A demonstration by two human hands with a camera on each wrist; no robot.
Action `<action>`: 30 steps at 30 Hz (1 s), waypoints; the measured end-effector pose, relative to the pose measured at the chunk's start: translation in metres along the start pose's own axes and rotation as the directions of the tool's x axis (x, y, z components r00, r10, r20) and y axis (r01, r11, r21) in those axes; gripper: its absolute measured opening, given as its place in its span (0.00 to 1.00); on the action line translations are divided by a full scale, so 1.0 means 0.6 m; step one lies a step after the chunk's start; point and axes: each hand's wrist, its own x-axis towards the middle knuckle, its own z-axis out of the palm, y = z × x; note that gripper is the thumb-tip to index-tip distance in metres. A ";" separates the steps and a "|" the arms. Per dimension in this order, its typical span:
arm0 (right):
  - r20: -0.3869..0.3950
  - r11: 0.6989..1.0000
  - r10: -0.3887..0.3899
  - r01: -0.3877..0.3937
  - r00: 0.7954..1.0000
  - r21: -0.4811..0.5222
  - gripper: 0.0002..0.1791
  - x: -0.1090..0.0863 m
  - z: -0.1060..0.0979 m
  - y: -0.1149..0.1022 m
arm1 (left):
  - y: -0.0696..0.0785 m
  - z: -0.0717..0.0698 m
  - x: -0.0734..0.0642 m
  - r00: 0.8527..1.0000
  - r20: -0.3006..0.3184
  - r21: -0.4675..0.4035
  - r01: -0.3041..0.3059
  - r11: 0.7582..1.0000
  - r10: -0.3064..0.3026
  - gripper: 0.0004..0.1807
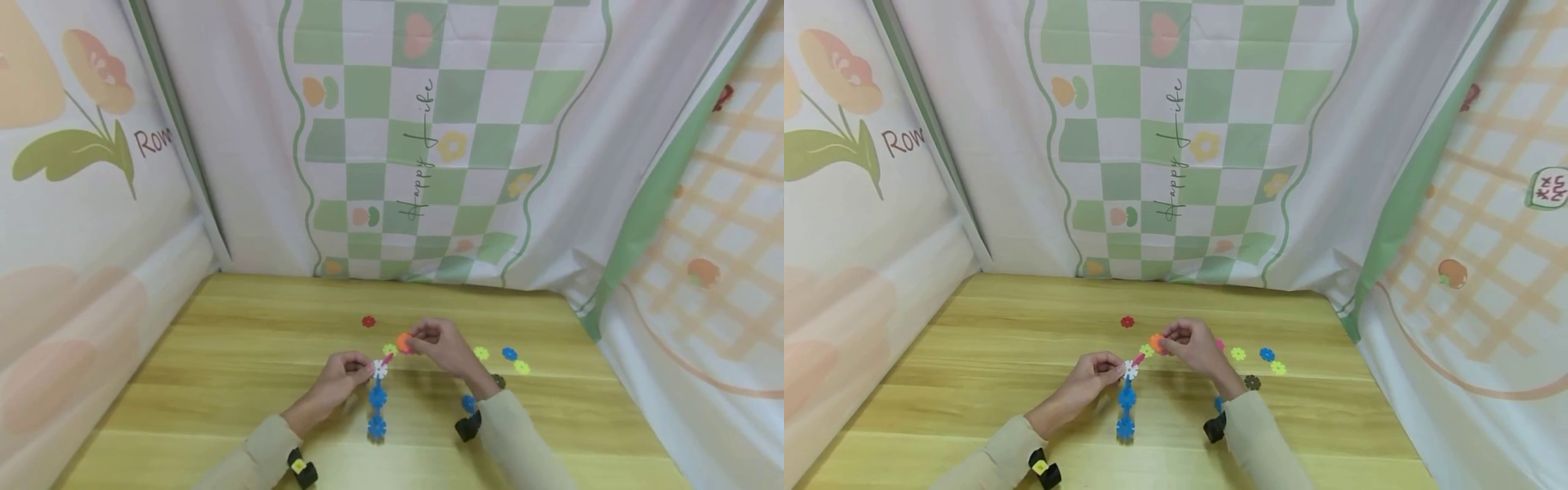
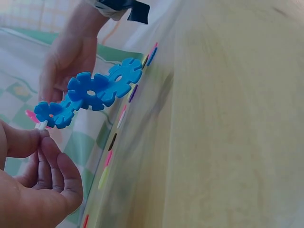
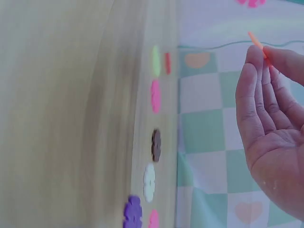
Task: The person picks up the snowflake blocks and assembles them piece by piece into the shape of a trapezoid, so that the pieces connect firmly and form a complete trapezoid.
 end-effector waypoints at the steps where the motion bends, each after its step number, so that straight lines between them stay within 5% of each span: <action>1: -0.001 1.000 -0.006 0.006 1.000 0.020 0.12 -0.005 0.001 -0.002 | 0.001 0.001 0.000 1.000 0.001 0.000 0.003 1.000 -0.003 0.09; 23: 0.022 0.998 -0.002 0.000 1.000 0.070 0.10 -0.025 0.016 -0.017 | 0.007 0.008 0.002 1.000 0.006 0.024 -0.025 0.999 0.025 0.07; 30: 0.005 0.997 0.005 -0.005 1.000 0.082 0.08 -0.027 0.022 -0.022 | 0.007 0.013 0.000 0.998 -0.035 0.052 -0.041 0.998 0.043 0.04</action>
